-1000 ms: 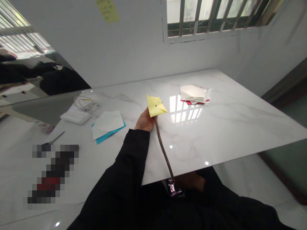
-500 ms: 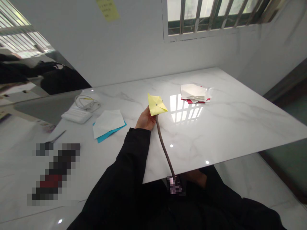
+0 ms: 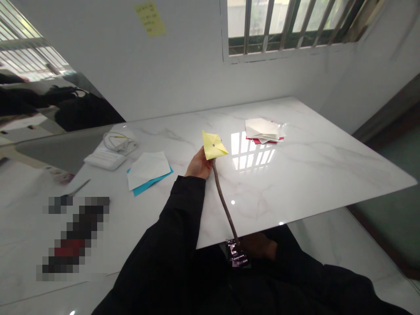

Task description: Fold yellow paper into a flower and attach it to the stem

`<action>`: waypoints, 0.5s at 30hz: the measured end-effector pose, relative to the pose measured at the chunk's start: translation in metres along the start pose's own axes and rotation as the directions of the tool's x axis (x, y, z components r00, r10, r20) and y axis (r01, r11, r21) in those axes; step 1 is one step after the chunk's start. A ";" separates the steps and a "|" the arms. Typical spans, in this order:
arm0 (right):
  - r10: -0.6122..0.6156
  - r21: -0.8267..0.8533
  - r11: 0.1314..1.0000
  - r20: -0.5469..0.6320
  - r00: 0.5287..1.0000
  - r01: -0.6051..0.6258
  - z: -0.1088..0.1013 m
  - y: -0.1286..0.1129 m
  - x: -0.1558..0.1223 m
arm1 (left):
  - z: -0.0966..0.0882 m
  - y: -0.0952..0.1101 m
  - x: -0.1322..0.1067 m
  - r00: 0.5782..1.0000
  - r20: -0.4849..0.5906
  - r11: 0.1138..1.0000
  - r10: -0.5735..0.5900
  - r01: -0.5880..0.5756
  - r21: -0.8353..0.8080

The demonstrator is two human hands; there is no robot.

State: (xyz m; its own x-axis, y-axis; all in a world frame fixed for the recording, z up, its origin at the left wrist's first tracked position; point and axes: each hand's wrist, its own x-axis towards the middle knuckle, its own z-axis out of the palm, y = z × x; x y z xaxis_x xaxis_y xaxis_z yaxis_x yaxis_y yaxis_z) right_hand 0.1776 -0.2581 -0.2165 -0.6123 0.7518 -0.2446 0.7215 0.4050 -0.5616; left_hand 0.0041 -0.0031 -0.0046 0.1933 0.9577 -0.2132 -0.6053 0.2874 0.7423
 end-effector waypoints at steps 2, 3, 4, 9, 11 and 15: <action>-0.015 0.007 1.000 -0.011 1.000 0.015 0.000 0.001 0.001 | 0.000 0.000 0.000 1.000 -0.001 1.000 -0.004 0.004 -0.012; -0.020 0.014 1.000 -0.028 0.999 0.021 -0.002 0.002 0.001 | 0.000 0.001 0.000 1.000 0.002 1.000 -0.005 0.005 -0.018; -0.018 0.019 1.000 -0.055 0.998 0.019 -0.004 0.003 0.001 | 0.001 0.001 -0.001 1.000 0.006 1.000 -0.008 0.008 -0.025; 0.105 0.046 0.994 -0.234 0.967 -0.097 -0.007 0.013 0.003 | 0.003 0.002 -0.003 1.000 0.006 1.000 -0.013 0.013 -0.023; 0.145 0.074 0.989 -0.244 0.959 -0.130 -0.003 0.017 0.003 | 0.004 0.002 -0.003 1.000 -0.004 1.000 -0.011 0.011 -0.007; 0.196 0.105 0.979 -0.278 0.940 -0.173 0.003 0.018 0.001 | 0.004 0.001 -0.003 1.000 -0.011 1.000 -0.019 0.019 0.006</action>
State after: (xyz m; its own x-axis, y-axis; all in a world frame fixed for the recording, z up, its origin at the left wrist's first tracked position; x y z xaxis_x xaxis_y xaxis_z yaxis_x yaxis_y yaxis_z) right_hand 0.1887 -0.2520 -0.2294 -0.3445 0.9310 -0.1205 0.7785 0.2116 -0.5909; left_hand 0.0055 -0.0057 -0.0006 0.1964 0.9520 -0.2346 -0.5970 0.3059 0.7416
